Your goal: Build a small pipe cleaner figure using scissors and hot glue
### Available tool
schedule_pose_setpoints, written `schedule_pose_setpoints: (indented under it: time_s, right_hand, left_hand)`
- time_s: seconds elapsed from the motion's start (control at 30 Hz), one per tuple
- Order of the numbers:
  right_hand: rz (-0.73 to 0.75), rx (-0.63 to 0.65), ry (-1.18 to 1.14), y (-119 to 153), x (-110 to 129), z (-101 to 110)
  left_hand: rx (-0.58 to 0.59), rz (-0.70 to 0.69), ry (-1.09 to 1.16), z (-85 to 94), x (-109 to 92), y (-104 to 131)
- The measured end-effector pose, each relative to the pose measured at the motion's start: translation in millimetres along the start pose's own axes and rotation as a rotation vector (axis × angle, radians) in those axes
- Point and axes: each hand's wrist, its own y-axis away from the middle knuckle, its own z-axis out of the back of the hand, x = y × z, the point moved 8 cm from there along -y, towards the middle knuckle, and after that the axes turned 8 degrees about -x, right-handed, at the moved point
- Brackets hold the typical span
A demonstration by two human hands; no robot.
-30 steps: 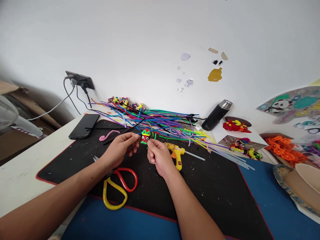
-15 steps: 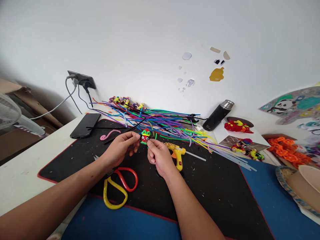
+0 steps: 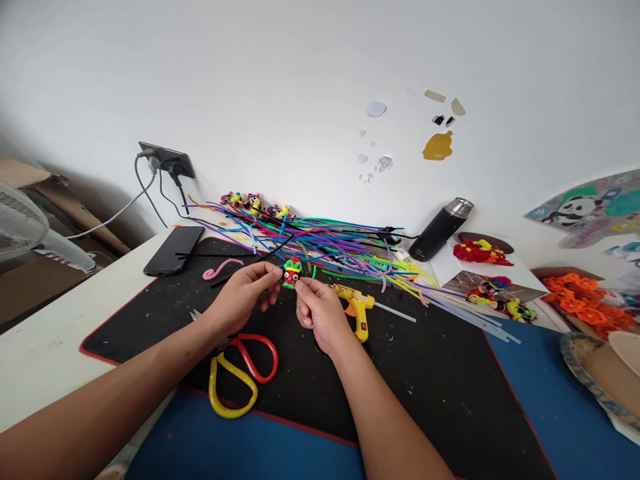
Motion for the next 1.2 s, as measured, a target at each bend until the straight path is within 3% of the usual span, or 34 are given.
schedule_pose_setpoints:
  time_s: [1.2]
  right_hand:
    - [-0.007,-0.004,-0.032,-1.8,-0.2,1.5]
  left_hand:
    - [0.007,-0.003,0.003,0.5,-0.3,0.9]
